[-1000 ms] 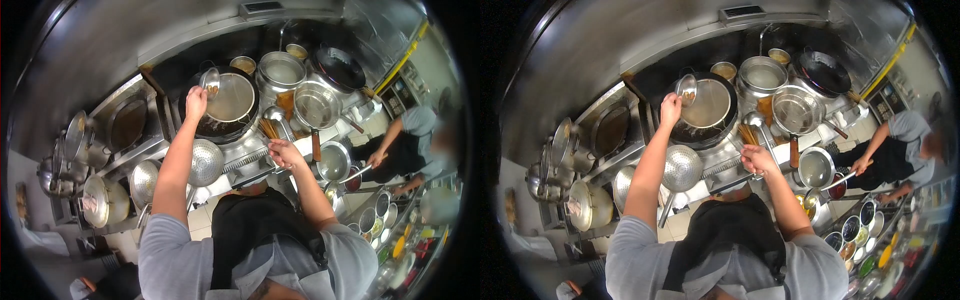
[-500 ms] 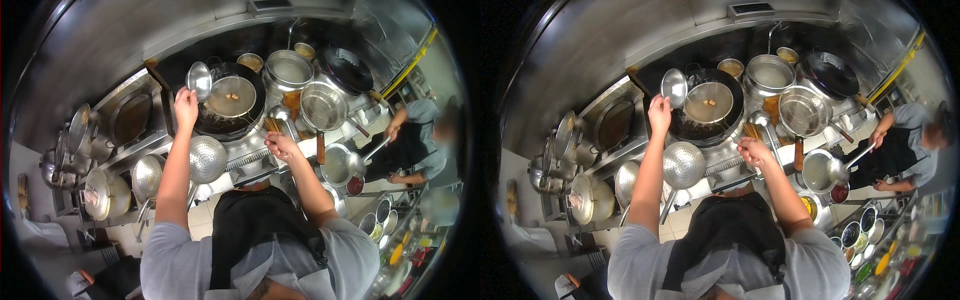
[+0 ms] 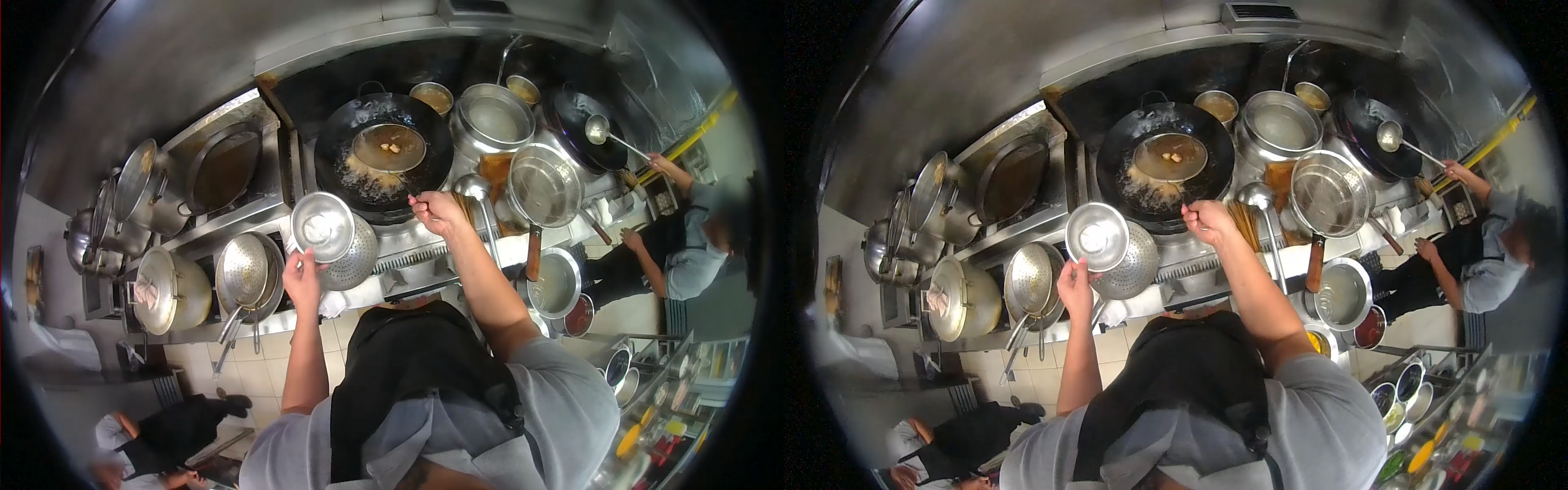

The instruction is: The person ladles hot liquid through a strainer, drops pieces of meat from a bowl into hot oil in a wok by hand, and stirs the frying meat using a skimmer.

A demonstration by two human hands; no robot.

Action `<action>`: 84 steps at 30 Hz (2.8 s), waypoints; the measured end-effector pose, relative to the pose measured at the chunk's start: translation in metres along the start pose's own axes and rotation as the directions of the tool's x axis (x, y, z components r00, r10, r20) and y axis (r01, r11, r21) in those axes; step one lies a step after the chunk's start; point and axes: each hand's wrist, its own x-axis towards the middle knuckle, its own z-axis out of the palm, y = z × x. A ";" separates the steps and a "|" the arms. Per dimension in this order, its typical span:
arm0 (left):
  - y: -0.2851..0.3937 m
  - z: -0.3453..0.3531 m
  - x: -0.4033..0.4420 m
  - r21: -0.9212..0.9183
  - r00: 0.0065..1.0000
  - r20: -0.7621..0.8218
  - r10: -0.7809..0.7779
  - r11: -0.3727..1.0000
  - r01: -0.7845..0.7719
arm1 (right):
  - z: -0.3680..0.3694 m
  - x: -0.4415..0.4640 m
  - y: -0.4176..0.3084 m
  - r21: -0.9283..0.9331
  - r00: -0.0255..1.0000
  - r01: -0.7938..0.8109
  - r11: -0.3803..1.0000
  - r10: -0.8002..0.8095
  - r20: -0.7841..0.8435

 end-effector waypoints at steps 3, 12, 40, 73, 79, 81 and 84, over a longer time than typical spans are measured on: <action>-0.017 -0.011 -0.016 -0.104 1.000 -0.014 -0.014 0.995 0.012 | 0.021 0.003 -0.007 0.177 0.997 -0.075 0.981 0.074 0.009; -0.026 -0.010 -0.036 -0.108 1.000 0.017 0.003 0.994 -0.001 | 0.058 0.006 0.009 0.216 0.998 0.036 0.976 -0.026 -0.050; -0.103 -0.061 -0.048 -0.183 0.970 0.011 -0.243 0.953 0.241 | 0.086 0.006 0.021 0.116 0.983 0.114 0.987 -0.094 -0.159; -0.174 -0.017 -0.022 -0.004 0.792 0.002 -0.610 0.792 0.610 | 0.065 -0.019 0.030 -0.057 0.993 0.053 0.997 -0.046 0.113; -0.146 -0.015 -0.047 0.137 0.787 0.237 -0.570 0.821 0.554 | 0.060 -0.023 0.035 -0.028 0.986 0.041 0.999 -0.036 0.165; -0.147 -0.007 -0.057 0.192 0.732 0.355 -0.582 0.811 0.552 | 0.062 -0.028 0.036 -0.017 0.986 0.059 0.998 -0.056 0.159; -0.142 0.010 -0.071 0.285 0.610 0.536 -0.583 0.805 0.520 | 0.060 -0.030 0.037 -0.017 0.984 0.056 0.998 -0.052 0.169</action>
